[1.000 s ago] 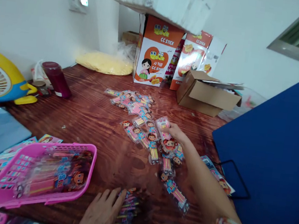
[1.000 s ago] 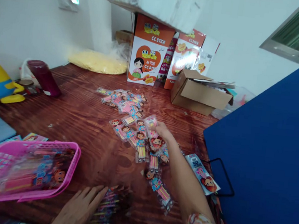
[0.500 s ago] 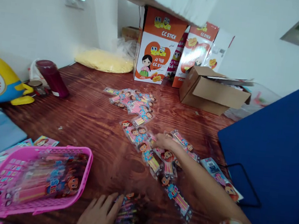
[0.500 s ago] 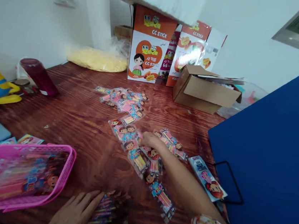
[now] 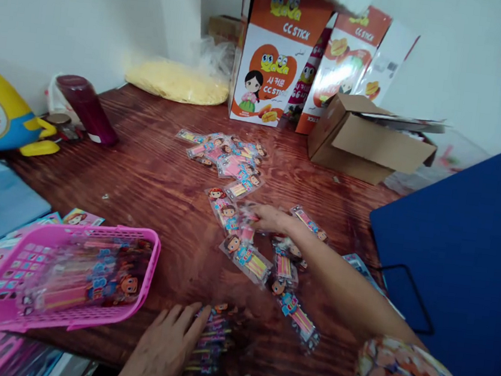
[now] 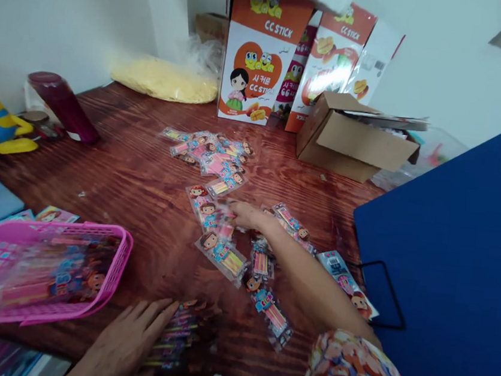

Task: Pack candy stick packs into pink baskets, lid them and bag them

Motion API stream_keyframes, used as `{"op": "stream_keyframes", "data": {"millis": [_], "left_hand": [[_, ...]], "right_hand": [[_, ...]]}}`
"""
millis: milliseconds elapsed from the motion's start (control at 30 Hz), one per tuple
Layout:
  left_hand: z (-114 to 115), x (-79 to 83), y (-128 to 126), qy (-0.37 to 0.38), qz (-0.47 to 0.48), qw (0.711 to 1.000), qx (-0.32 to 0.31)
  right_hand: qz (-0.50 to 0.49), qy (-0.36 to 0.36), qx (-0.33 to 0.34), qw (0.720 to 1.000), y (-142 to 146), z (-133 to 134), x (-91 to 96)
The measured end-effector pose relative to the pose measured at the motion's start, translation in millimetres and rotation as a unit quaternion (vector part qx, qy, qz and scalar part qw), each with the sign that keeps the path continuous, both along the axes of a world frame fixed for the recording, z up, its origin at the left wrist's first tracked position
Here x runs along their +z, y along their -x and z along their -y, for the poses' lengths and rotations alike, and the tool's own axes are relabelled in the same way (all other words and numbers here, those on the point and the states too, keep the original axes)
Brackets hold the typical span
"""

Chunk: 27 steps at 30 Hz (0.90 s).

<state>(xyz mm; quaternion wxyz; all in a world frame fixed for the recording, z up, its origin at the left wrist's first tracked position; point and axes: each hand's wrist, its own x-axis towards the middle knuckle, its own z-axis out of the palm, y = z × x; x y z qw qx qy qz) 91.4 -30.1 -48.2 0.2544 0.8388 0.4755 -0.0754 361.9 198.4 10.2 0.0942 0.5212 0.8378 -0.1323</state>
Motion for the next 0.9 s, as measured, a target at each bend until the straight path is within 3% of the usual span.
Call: {"op": "stream_keyframes", "data": {"millis": [100, 233, 300, 367, 500, 600, 667, 733, 800, 900], "left_hand": [[0, -1.9, -1, 0.002, 0.002, 1.000, 0.001], [0, -4.0, 0, 0.008, 0.014, 1.000, 0.003], [0, -5.1, 1, 0.004, 0.027, 1.000, 0.001], [0, -5.1, 2, 0.005, 0.032, 0.999, 0.003], [-1, -0.4, 0, 0.026, 0.011, 1.000, 0.010], [-4, 2.0, 0, 0.045, 0.010, 0.999, 0.002], [-5, 0.0, 1, 0.057, 0.019, 0.998, -0.001], [-4, -5.0, 2, 0.054, 0.026, 0.998, -0.001], [-2, -10.7, 2, 0.036, 0.030, 0.999, -0.002], [1, -14.5, 2, 0.013, 0.039, 0.999, 0.000]], "right_hand": [[0.076, 0.014, -0.084, 0.993, -38, 19, 6.4], [0.107, 0.014, -0.100, 0.989, -54, 39, 29.0], [0.076, -0.015, -0.046, 0.996, -38, 38, 34.3], [0.038, -0.041, 0.060, 0.997, -12, 28, 31.8], [0.052, -0.053, 0.253, 0.965, 33, -5, 11.4], [0.077, -0.026, 0.301, 0.950, 46, -14, -3.1], [0.088, -0.019, 0.233, 0.968, 45, -5, -8.4], [0.105, -0.042, 0.114, 0.987, 36, 13, -9.4], [0.128, -0.063, 0.027, 0.989, 22, 31, -5.0], [0.148, -0.058, -0.002, 0.987, 1, 43, 11.1]]}}
